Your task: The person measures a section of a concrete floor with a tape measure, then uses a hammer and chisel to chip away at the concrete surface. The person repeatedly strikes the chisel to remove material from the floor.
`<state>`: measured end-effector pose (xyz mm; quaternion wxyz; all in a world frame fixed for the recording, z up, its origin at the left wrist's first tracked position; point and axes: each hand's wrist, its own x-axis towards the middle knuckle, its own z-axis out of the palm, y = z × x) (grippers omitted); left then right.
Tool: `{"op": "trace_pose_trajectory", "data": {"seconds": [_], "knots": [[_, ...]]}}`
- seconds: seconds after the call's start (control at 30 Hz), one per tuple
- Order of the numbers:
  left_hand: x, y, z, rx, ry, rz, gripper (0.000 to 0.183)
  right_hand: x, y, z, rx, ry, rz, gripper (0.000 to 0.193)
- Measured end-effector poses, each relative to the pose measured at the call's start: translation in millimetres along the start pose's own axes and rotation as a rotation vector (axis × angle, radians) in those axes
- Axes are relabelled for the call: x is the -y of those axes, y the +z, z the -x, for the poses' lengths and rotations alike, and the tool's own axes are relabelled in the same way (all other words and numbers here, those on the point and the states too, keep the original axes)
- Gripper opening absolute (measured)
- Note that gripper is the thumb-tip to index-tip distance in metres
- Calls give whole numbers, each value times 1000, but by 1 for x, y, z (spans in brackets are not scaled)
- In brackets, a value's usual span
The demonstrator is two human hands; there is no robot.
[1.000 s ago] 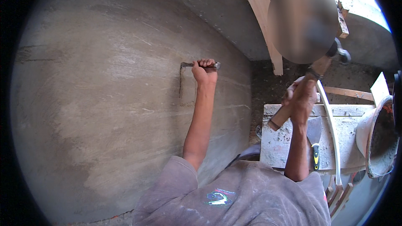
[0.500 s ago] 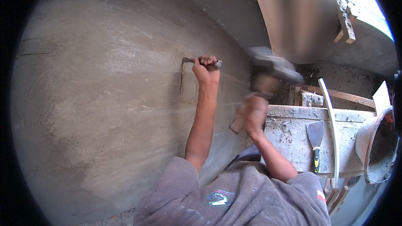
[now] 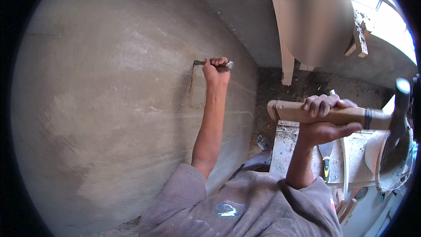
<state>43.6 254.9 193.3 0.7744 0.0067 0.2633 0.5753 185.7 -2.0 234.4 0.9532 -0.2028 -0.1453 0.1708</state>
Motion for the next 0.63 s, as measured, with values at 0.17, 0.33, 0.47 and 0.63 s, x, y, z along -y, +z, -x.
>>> {"op": "trace_pose_trajectory", "data": {"seconds": [0.17,0.33,0.47,0.63], "knots": [[-3,4,-5,-4,-54,15,38,-111,-1,85,308,770,857,34],[0,1,-11,-65,-28,-22,40,-82,-20,91,289,765,735,37],[-4,2,-16,-30,-97,74,41,-47,2,58,107,321,573,53],[-8,2,-16,-47,-91,110,38,-30,30,19,-29,111,-48,63]]}}
